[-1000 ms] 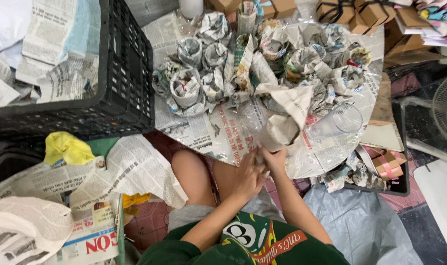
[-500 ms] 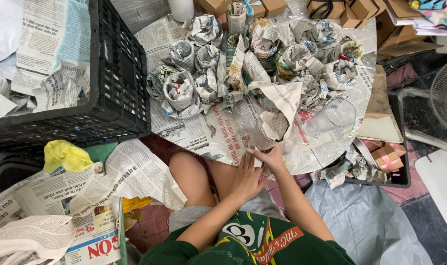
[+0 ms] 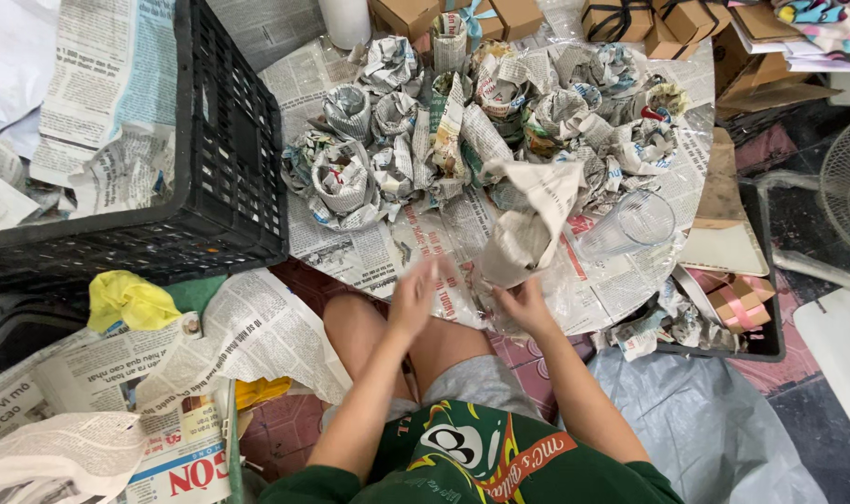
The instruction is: The person sits on the floor and repeatedly rolls newspaper sheets around a clear plastic cup to form cylindrical rolls. They place the finished rolls into a black plastic crate. The person handles newspapers and a plastic cup throughout the task.
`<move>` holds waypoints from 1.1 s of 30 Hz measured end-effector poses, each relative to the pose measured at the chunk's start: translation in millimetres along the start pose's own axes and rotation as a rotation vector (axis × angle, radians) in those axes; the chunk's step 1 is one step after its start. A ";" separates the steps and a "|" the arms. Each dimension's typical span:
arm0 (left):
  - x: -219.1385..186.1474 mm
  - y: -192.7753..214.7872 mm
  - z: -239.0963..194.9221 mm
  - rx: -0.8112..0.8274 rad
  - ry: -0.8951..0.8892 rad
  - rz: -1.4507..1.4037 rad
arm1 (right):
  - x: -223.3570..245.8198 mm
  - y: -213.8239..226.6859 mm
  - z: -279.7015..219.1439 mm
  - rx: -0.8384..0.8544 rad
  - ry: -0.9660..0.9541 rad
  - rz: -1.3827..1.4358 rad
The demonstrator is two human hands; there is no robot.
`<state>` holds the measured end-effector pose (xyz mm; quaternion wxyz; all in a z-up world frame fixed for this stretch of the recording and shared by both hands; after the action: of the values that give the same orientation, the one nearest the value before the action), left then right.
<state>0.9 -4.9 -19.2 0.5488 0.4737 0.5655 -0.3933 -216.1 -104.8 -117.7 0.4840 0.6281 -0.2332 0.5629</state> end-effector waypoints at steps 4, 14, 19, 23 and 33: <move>-42.2 -20.3 70.8 0.138 0.092 -0.280 | 16.7 -5.8 -2.7 0.033 0.052 0.009; -117.4 -116.2 151.6 0.181 -0.026 -0.494 | 12.7 -6.6 -1.0 0.119 -0.276 -0.194; -119.7 -88.9 130.7 0.107 -0.099 -0.316 | 41.8 1.9 1.8 0.021 -0.055 -0.243; -174.3 -52.3 73.1 0.037 -0.609 0.149 | 38.8 -2.0 1.5 0.021 -0.009 -0.175; -190.4 -84.7 8.3 0.218 -0.923 0.697 | -42.3 -8.6 -8.2 0.031 -0.014 -0.359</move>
<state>-88.8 -53.2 162.9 0.7832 0.4652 0.0356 -0.4111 -223.8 -104.7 -160.9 0.5655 0.6708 -0.1121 0.4666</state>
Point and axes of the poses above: each hand's wrist, its own z-axis towards the middle knuckle, its own y-axis out of the back of the hand, x = y × z, the point moved 9 cm from there along z, towards the middle knuckle, and after that the axes turned 15 degrees about -z, right-handed, at the moved point
